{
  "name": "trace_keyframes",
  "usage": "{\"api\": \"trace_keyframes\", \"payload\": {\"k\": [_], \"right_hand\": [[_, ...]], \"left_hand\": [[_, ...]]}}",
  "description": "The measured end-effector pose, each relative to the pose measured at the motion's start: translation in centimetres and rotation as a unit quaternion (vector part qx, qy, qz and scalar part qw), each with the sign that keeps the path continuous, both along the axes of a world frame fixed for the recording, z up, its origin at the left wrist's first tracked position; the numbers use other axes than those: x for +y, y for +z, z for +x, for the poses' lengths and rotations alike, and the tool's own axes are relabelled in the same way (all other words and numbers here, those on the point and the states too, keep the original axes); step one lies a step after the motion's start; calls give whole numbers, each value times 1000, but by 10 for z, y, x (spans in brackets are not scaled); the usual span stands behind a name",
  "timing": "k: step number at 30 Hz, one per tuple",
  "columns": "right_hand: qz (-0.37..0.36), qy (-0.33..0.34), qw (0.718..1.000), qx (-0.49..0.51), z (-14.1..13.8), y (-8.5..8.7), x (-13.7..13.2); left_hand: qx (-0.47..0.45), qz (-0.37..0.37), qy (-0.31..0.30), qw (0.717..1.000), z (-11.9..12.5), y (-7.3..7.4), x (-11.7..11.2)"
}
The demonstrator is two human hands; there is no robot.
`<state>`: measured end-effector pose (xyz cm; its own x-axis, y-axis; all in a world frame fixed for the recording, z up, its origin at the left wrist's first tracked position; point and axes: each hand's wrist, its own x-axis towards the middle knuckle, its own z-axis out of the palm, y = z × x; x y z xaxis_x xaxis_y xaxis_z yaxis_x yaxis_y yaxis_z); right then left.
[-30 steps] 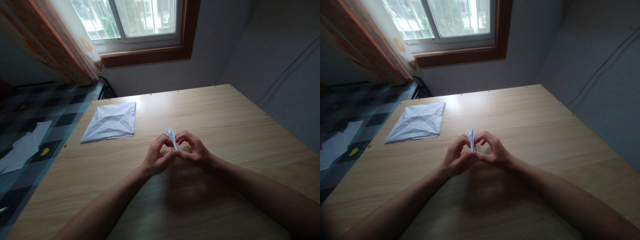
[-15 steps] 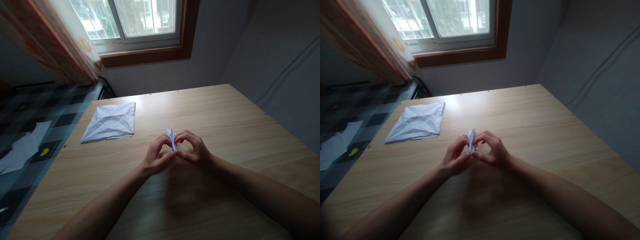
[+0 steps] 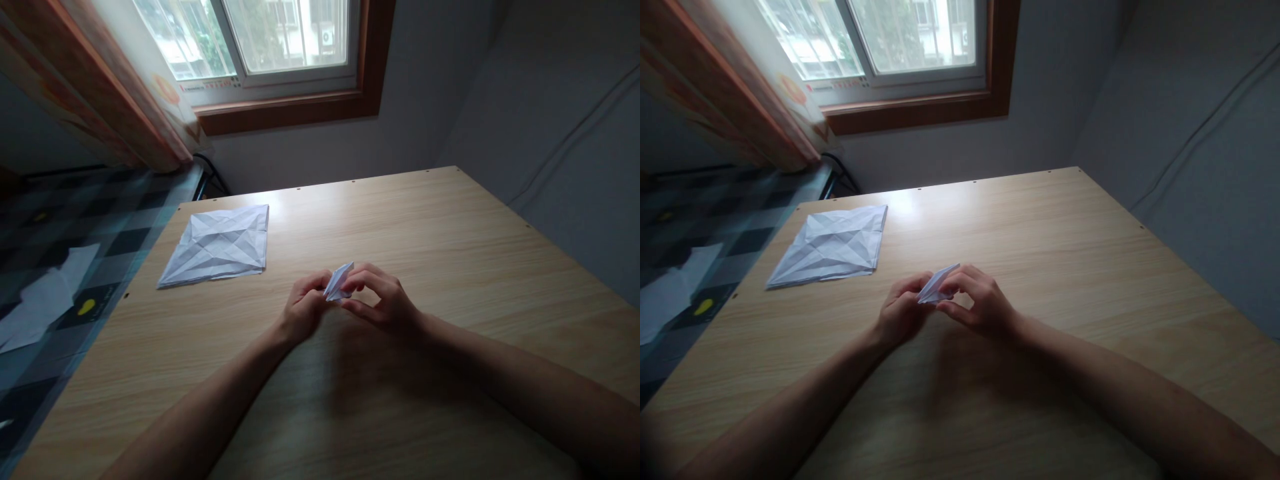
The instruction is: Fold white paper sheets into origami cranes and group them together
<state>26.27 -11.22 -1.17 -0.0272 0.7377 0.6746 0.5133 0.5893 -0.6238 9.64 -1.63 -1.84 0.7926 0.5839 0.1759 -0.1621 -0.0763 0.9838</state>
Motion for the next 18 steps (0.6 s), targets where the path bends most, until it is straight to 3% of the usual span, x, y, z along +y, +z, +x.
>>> {"api": "trace_keyframes", "payload": {"k": [9,18], "right_hand": [[29,-40,998,-31,-5,0,-3],[-35,-31,999,-17,-5,0,-4]], "left_hand": [[-23,-22,-22,999,2,2,-1],[24,-16,-29,999,1,2,-1]]}}
